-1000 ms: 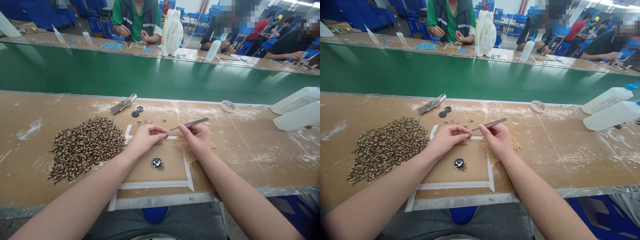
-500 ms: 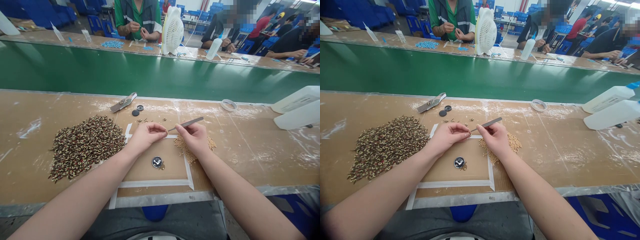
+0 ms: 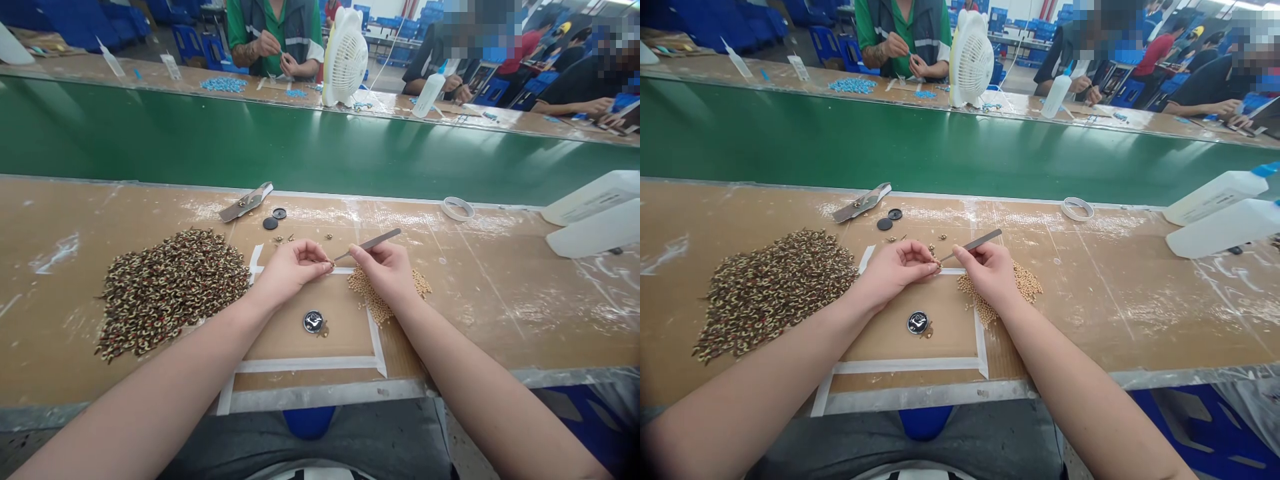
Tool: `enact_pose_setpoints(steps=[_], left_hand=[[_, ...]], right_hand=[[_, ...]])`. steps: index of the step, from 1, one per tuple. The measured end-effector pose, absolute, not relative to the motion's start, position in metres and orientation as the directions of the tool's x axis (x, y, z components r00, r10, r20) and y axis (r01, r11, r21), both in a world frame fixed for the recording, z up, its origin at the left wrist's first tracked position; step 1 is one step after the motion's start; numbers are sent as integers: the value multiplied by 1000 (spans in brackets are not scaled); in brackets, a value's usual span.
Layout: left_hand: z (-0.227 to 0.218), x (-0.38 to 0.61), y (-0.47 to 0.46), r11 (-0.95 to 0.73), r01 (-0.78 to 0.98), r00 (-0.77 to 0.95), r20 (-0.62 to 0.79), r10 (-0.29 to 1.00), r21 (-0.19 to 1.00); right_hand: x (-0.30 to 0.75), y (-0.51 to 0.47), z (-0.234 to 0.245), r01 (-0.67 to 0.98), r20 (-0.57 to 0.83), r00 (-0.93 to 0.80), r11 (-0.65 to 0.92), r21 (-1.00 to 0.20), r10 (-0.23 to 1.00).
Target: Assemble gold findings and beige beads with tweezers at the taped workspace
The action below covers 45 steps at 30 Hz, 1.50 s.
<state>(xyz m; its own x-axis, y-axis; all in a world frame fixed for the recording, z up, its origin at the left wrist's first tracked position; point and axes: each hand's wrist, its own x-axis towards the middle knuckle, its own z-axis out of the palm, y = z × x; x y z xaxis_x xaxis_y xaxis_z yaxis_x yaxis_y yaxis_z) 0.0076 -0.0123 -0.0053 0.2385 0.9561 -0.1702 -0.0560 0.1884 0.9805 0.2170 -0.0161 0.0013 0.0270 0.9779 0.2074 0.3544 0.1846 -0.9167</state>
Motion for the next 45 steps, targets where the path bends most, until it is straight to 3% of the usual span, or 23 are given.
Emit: enact_pose_setpoints(steps=[22, 45], left_hand=[[-4, 8, -14, 210, -20, 243, -199, 949, 978], [-3, 11, -14, 101, -160, 116, -83, 990, 982]], right_hand=[[218, -15, 3, 346, 164, -28, 163, -924, 986], [216, -20, 7, 285, 217, -32, 217, -934, 976]])
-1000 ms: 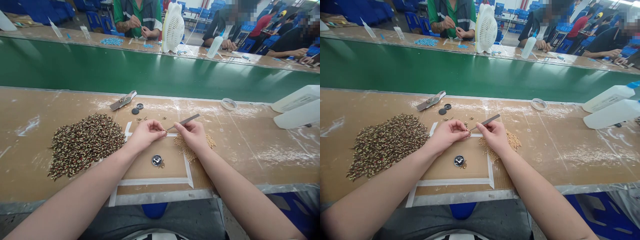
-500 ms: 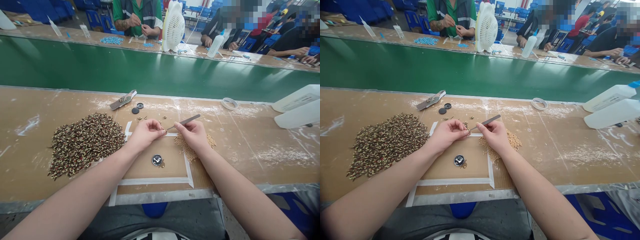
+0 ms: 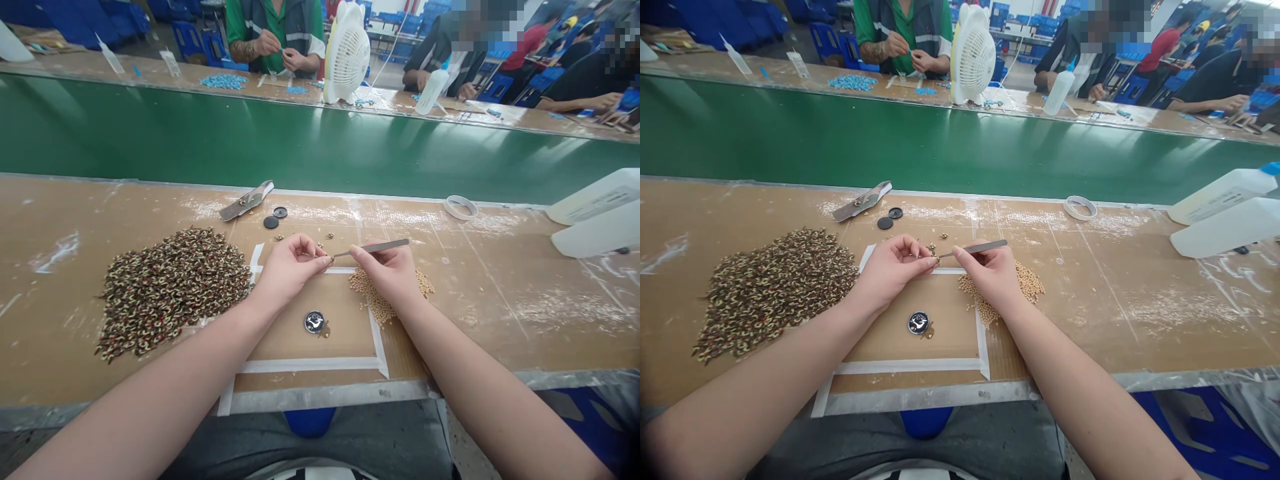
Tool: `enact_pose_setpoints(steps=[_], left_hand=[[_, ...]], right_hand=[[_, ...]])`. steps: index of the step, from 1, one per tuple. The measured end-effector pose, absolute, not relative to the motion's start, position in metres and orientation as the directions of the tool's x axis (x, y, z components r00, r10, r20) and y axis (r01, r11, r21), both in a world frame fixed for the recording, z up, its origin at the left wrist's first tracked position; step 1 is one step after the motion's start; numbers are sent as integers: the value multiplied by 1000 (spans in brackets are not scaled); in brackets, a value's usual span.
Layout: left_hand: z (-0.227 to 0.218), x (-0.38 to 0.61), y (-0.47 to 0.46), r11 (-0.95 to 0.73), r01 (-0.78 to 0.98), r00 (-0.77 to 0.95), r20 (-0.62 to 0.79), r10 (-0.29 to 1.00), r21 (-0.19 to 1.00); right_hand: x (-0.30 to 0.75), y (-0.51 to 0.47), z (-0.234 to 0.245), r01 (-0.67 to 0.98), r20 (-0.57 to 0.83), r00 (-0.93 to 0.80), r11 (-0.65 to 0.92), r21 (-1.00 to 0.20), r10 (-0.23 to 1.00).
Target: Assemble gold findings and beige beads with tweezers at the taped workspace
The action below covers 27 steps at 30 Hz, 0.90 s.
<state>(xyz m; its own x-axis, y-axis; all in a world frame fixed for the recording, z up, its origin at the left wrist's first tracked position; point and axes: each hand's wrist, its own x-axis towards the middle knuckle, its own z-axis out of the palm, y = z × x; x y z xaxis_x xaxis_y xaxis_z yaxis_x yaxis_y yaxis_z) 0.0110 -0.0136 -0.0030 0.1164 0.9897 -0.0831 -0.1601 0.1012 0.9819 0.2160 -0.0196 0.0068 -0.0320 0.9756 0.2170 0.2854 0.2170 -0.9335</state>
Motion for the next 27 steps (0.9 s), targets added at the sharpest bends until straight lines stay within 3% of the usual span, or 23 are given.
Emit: enact_pose_setpoints(steps=[9, 15, 23, 27], left_hand=[[1, 11, -15, 130, -152, 153, -107, 982, 980], [4, -13, 2, 2, 69, 71, -7, 997, 998], [5, -19, 8, 6, 3, 70, -7, 998, 1000], [1, -12, 5, -9, -57, 97, 14, 995, 998]], right_hand=[[217, -19, 8, 250, 210, 43, 193, -949, 977], [226, -13, 8, 216, 202, 113, 174, -961, 973], [225, -11, -1, 404, 130, -148, 180, -897, 980], [221, -12, -2, 498, 163, -262, 278, -822, 951]])
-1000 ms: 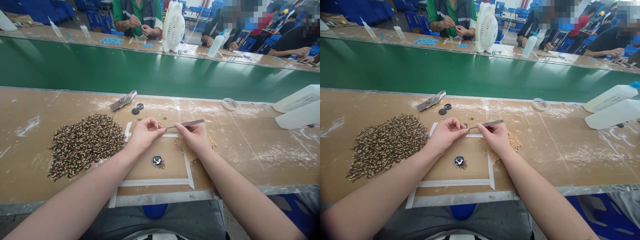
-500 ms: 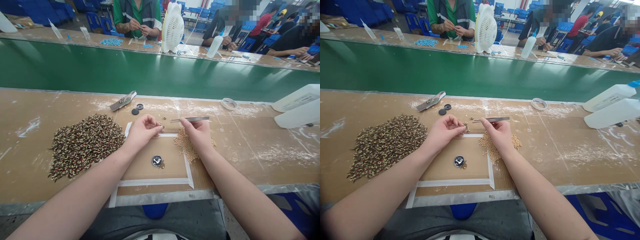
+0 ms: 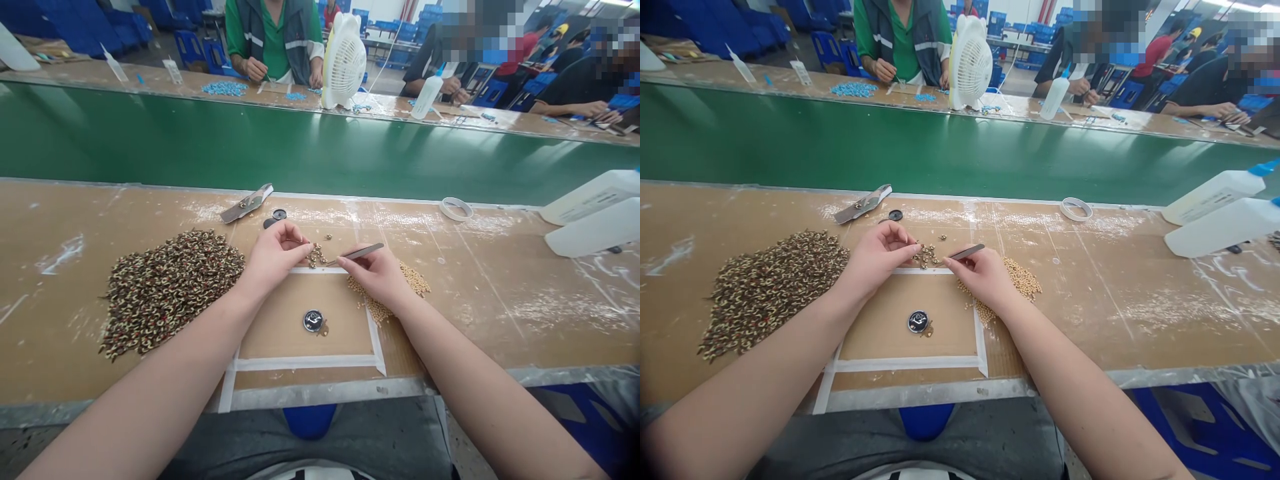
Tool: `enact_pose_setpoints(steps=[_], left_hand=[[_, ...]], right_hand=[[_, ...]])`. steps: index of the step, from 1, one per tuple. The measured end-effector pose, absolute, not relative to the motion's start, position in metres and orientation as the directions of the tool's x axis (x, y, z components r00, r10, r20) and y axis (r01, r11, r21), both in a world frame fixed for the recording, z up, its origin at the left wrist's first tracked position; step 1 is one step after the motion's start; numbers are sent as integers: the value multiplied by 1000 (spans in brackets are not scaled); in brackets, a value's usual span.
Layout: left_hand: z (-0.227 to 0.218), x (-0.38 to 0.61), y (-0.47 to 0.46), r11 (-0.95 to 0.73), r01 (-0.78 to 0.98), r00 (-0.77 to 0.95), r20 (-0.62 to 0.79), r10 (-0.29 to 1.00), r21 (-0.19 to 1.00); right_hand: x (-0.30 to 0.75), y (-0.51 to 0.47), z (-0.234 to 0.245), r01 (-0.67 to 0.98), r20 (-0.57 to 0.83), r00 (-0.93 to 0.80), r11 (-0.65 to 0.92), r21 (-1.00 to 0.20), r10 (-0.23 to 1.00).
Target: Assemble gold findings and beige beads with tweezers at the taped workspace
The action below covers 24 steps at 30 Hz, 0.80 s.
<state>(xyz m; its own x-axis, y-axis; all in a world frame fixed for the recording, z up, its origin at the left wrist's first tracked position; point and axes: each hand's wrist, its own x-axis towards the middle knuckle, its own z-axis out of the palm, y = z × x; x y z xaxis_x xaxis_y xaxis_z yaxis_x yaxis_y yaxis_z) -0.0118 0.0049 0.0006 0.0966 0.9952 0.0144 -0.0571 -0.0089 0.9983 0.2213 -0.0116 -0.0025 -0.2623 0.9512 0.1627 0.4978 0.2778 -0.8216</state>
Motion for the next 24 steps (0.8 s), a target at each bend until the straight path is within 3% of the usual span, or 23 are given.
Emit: enact_pose_setpoints(steps=[11, 18, 24], left_hand=[[-2, -6, 3, -42, -45, 94, 46, 995, 998], [-8, -6, 3, -58, -39, 112, 62, 992, 998], [-11, -5, 3, -33, -63, 106, 39, 994, 997]], right_hand=[[224, -17, -1, 639, 291, -521, 593, -491, 802], [225, -16, -4, 652, 310, -540, 622, -433, 782], [223, -17, -3, 638, 312, -520, 604, -478, 795]])
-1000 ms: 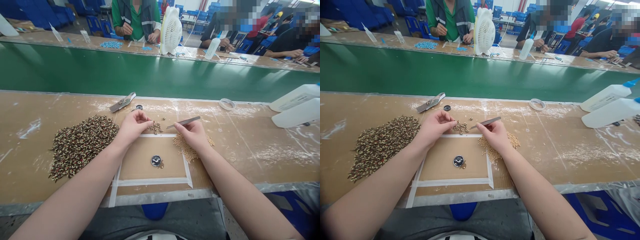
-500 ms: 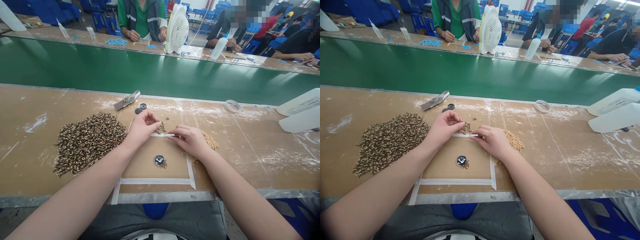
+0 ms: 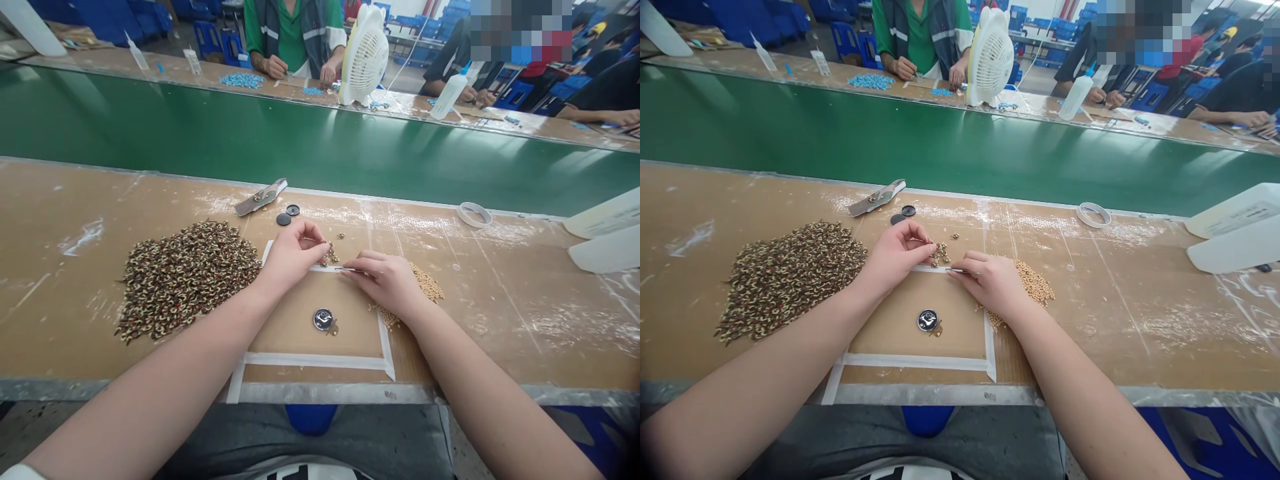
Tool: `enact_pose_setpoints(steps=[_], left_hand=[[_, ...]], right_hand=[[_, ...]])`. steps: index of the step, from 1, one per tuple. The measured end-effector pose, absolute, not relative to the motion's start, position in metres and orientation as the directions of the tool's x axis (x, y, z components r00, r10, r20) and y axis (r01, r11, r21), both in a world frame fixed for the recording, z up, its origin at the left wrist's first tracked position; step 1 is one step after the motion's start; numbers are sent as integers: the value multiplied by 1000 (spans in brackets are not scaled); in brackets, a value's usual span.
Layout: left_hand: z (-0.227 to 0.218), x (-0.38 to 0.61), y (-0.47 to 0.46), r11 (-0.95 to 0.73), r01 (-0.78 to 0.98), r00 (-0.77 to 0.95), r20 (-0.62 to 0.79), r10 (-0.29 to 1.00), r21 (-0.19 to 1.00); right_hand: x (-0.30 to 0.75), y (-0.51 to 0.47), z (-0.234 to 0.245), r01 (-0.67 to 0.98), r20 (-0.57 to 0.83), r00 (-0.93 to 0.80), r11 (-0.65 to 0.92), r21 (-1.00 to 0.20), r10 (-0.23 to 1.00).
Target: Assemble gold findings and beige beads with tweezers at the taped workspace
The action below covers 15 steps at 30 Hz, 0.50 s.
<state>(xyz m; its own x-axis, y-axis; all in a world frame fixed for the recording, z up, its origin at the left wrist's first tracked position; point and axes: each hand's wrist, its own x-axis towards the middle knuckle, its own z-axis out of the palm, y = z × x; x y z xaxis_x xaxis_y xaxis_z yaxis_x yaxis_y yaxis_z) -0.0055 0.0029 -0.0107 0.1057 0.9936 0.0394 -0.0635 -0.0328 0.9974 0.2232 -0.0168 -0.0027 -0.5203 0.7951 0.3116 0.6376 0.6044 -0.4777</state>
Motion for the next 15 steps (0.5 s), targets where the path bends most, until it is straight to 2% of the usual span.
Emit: enact_pose_setpoints(steps=[7, 10, 15], left_hand=[[-8, -6, 2, -36, -27, 116, 39, 992, 999], [-6, -5, 2, -28, -9, 100, 29, 995, 1000], [-5, -3, 2, -41, -8, 94, 41, 995, 999]], right_hand=[[224, -16, 2, 598, 298, -306, 426, -679, 904], [228, -14, 6, 627, 250, -244, 349, -697, 937], [230, -10, 5, 663, 178, -278, 322, -676, 944]])
